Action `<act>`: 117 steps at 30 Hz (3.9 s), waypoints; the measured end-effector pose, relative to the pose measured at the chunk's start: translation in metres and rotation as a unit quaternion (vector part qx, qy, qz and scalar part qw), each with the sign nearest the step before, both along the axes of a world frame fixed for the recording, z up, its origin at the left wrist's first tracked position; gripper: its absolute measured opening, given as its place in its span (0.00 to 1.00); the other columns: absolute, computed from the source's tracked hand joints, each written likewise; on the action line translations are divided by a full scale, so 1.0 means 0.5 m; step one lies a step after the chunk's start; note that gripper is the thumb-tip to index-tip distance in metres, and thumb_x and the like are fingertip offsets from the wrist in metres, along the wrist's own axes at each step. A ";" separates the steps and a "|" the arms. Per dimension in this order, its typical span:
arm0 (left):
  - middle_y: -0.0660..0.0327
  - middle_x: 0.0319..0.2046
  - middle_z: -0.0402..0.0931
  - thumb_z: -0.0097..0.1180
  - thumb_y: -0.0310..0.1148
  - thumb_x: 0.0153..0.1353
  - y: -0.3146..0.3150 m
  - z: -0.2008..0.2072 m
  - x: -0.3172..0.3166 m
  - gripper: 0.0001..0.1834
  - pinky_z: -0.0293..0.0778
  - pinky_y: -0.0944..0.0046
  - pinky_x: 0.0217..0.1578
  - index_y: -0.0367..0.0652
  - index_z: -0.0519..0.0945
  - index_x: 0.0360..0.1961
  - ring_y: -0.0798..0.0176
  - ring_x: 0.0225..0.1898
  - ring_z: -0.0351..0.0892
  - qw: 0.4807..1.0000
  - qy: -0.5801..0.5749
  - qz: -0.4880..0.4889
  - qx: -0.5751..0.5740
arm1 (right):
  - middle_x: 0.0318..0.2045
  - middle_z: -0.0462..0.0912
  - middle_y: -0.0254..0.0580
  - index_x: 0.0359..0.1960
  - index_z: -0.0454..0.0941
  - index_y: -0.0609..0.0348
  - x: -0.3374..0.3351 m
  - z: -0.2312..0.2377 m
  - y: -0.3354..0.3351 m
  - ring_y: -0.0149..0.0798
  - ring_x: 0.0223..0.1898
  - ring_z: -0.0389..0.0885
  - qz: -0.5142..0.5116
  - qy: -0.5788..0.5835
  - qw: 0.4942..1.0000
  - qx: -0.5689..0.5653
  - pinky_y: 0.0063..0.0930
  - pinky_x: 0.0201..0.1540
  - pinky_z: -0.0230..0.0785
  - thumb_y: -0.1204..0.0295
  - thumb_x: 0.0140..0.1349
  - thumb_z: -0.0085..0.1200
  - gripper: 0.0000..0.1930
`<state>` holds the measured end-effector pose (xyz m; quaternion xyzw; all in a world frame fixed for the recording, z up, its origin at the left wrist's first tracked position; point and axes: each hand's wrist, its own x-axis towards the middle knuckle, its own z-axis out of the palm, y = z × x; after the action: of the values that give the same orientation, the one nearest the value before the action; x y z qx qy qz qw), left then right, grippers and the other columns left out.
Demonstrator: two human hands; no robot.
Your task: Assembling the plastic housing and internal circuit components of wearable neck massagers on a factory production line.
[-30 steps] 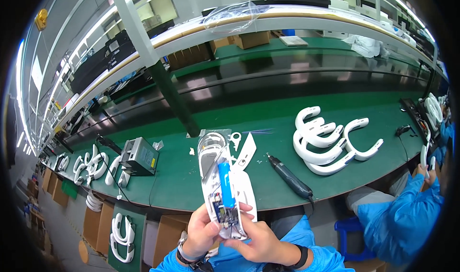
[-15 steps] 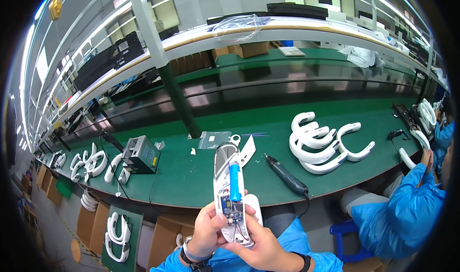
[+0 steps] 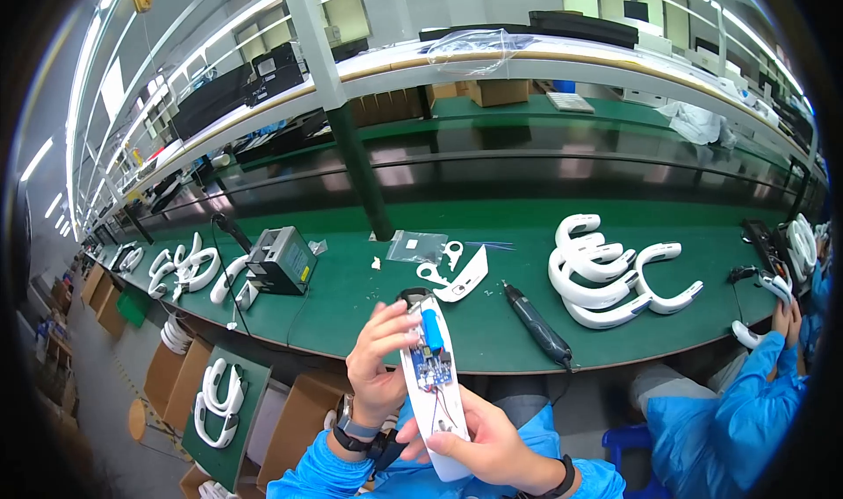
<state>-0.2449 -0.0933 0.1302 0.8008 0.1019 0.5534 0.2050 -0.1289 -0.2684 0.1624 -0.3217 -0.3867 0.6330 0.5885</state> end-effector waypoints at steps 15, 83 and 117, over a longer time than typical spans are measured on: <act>0.51 0.37 0.85 0.67 0.17 0.49 0.005 -0.052 0.059 0.18 0.81 0.51 0.47 0.40 0.77 0.41 0.51 0.42 0.87 0.980 -0.075 -0.159 -0.090 | 0.44 0.84 0.56 0.46 0.80 0.66 0.142 -0.100 0.047 0.50 0.48 0.85 -0.354 -0.388 0.816 0.241 0.37 0.49 0.77 0.64 0.63 0.60 0.17; 0.54 0.38 0.80 0.67 0.18 0.50 0.024 -0.089 0.049 0.12 0.78 0.49 0.52 0.38 0.83 0.37 0.49 0.44 0.85 0.957 -0.015 -0.171 -0.234 | 0.42 0.81 0.49 0.45 0.80 0.63 0.067 -0.130 0.169 0.48 0.43 0.85 -0.422 -0.395 0.786 0.218 0.33 0.42 0.80 0.82 0.54 0.59 0.15; 0.55 0.38 0.81 0.64 0.14 0.46 0.136 -0.045 0.038 0.15 0.75 0.47 0.56 0.39 0.84 0.36 0.53 0.46 0.84 0.989 -0.028 -0.075 -0.124 | 0.57 0.76 0.60 0.64 0.60 0.72 0.058 -0.098 0.082 0.50 0.59 0.76 0.043 -0.025 0.995 0.091 0.46 0.64 0.66 0.68 0.66 0.59 0.31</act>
<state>-0.2258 -0.0253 0.1078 0.7589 0.1030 0.5416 0.3464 -0.1001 -0.2274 0.1131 -0.2655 -0.4711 0.6114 0.5778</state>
